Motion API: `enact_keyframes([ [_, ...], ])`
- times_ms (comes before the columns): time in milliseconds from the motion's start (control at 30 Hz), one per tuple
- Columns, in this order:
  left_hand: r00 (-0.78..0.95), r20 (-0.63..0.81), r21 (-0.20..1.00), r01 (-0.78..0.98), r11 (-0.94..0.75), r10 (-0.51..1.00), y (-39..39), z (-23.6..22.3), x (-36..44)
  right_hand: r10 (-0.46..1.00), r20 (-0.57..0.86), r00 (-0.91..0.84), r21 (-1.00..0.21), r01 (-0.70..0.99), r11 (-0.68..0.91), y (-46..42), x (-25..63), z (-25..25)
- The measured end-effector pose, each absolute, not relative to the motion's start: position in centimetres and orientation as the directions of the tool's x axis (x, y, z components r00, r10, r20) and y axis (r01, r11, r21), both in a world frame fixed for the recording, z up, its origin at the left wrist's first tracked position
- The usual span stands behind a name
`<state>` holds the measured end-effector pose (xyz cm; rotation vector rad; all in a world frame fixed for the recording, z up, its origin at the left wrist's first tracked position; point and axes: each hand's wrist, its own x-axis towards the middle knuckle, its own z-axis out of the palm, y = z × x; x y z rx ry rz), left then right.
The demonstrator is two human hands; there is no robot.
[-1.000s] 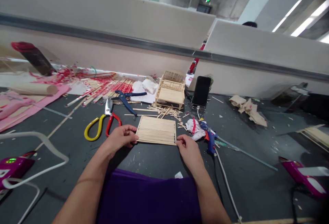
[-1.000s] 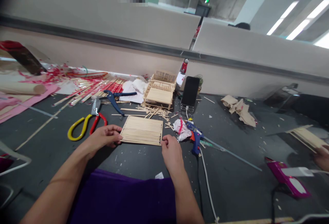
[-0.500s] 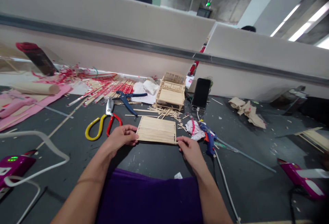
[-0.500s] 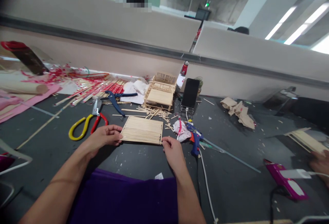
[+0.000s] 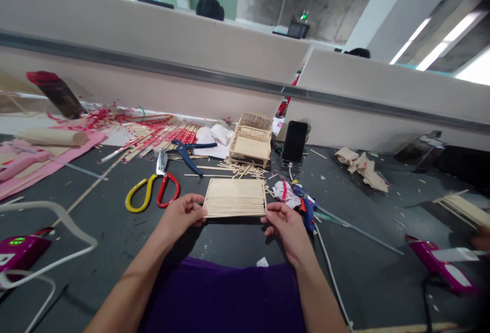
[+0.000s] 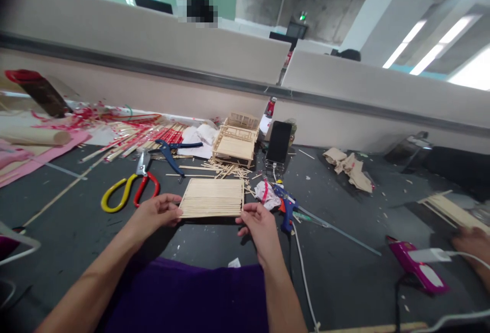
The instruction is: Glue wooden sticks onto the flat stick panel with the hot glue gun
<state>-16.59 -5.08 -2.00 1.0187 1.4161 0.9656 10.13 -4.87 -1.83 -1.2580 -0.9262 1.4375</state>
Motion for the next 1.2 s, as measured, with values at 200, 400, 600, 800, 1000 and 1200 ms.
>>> enact_keyframes([
  [200, -0.008, -0.253, 0.937, 0.249, 0.247, 0.968, -8.9, -2.2, -16.0, 0.971, -0.237, -0.015, -0.965, 0.122, -0.233, -7.1, 10.9, -2.6],
  [400, -0.033, -0.239, 0.881, 0.411, 0.232, 0.97, -10.6, -2.9, -15.9, 0.996, -0.077, -0.036, -0.844, 0.535, -0.046, -7.7, 10.8, -3.5],
  [600, 0.012, -0.053, 0.728, 0.684, 0.03, 0.999, -11.1, -2.4, -15.4, 0.994, 0.096, -0.06, -0.648, 0.754, 0.108, -8.8, 11.0, -3.9],
  [800, 0.114, 0.237, 0.228, 0.959, -0.17, 0.965, -13.4, -1.6, -12.7, 0.982, 0.133, -0.134, -0.553, 0.812, 0.186, -9.4, 10.9, -4.5],
  [1000, 0.409, 0.349, 0.159, 0.861, -0.483, 0.843, -15.3, -3.4, -6.5, 0.974, 0.162, -0.157, -0.548, 0.807, 0.221, -9.5, 11.0, -4.7],
  [1200, 0.403, 0.281, 0.167, 0.874, -0.457, 0.871, -15.4, -4.2, -5.7, 0.97, 0.189, -0.153, -0.547, 0.804, 0.233, -9.7, 11.0, -4.8],
])
